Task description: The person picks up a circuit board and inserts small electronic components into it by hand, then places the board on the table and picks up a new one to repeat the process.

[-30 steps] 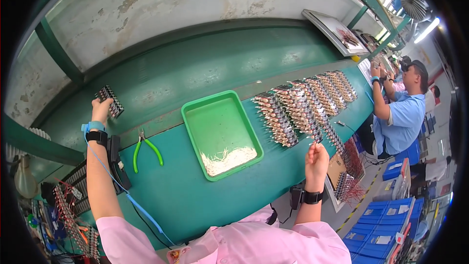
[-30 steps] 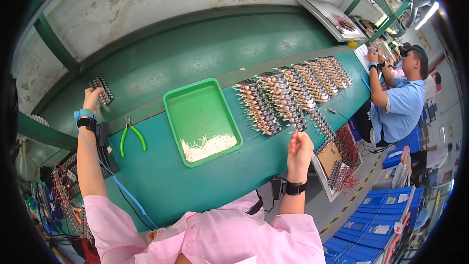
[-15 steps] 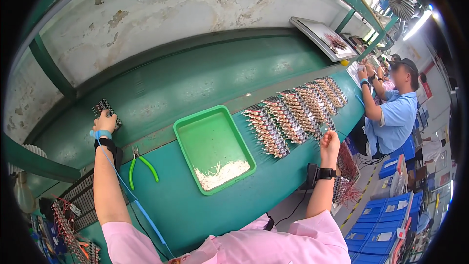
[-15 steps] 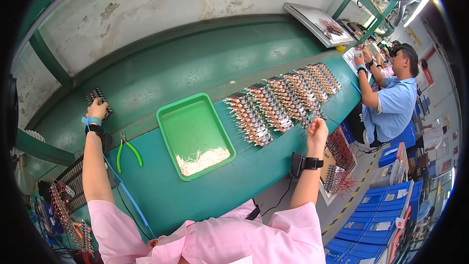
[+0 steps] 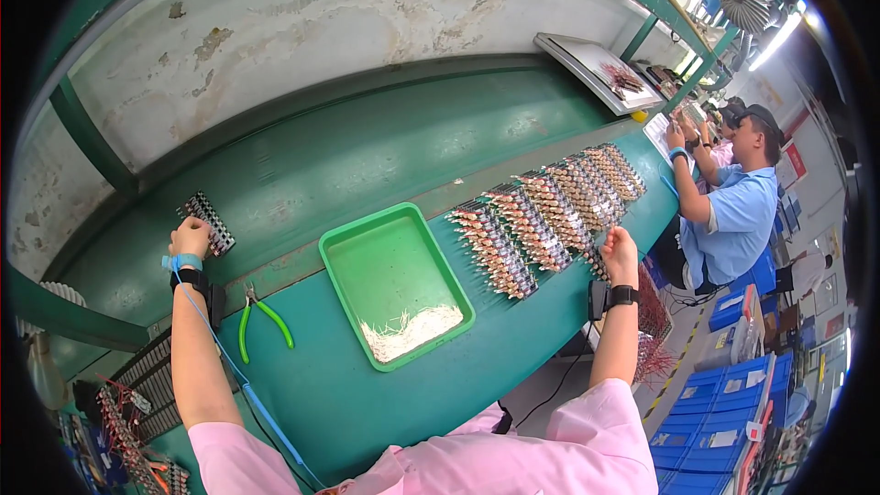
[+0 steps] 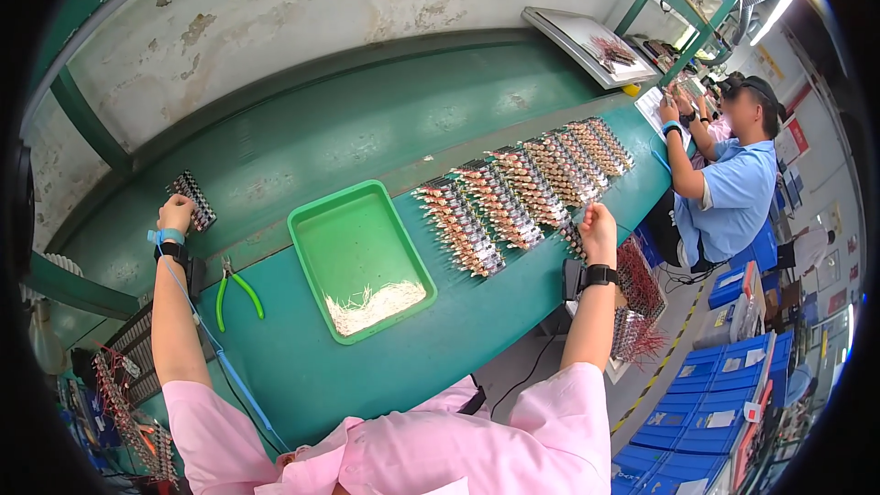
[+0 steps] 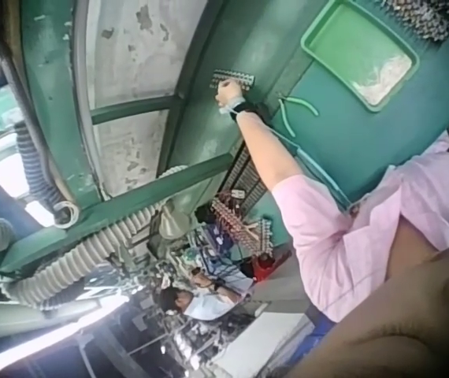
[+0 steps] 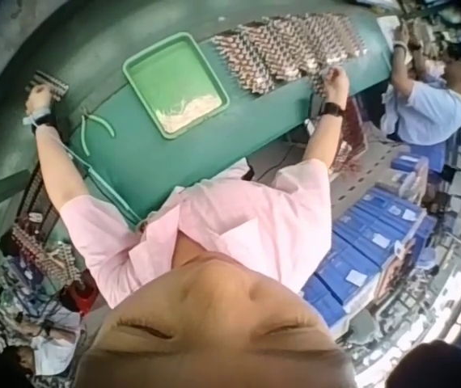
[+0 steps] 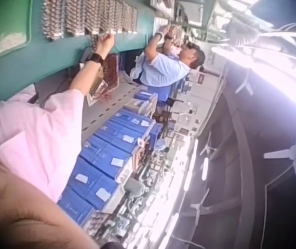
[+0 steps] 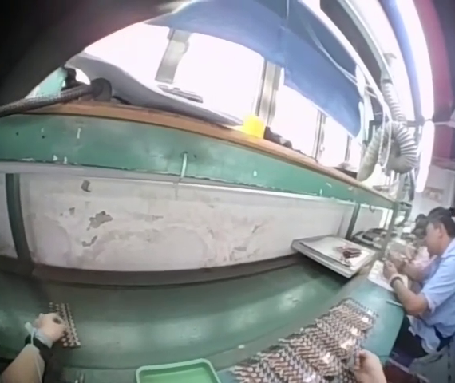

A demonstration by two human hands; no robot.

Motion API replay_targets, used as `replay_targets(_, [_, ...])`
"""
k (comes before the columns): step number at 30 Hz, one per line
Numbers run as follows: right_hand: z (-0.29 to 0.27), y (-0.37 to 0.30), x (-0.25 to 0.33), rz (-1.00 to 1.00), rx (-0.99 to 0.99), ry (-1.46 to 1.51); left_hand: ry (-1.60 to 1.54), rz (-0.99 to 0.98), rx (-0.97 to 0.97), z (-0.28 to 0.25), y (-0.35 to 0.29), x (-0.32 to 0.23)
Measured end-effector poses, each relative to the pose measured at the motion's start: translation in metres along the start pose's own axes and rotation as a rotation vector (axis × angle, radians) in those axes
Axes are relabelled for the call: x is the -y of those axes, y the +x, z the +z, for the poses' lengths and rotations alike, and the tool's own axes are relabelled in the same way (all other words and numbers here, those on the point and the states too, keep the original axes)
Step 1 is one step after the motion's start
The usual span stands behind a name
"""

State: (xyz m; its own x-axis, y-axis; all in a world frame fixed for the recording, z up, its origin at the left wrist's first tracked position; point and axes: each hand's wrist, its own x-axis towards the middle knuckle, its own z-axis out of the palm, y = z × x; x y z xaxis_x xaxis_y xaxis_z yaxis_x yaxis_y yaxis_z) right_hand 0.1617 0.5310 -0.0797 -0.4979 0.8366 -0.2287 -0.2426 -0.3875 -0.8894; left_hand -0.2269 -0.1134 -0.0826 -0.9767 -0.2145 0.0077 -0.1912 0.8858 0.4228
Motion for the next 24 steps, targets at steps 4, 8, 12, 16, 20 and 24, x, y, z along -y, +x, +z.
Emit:
replay_targets(4, [-0.006,0.006,-0.001,0.038,0.011,-0.020,0.103,0.026,0.038,-0.005,-0.010,-0.012])
replay_targets(8, [-0.010,0.010,-0.002,0.079,0.005,-0.030,0.156,0.082,-0.215,0.003,-0.016,-0.023])
replay_targets(12, [-0.011,0.011,-0.002,0.088,-0.022,-0.087,0.213,0.130,-0.091,0.001,-0.034,-0.046])
replay_targets(16, [-0.014,0.015,0.007,0.164,-0.048,-0.166,0.238,0.250,-0.021,0.007,-0.029,-0.048])
replay_targets(20, [-0.015,0.019,0.015,0.183,-0.074,-0.306,0.214,0.194,-0.016,0.009,-0.028,-0.049])
replay_targets(24, [-0.009,0.018,0.017,0.123,-0.111,-0.486,0.262,0.209,0.021,0.001,-0.027,-0.040])
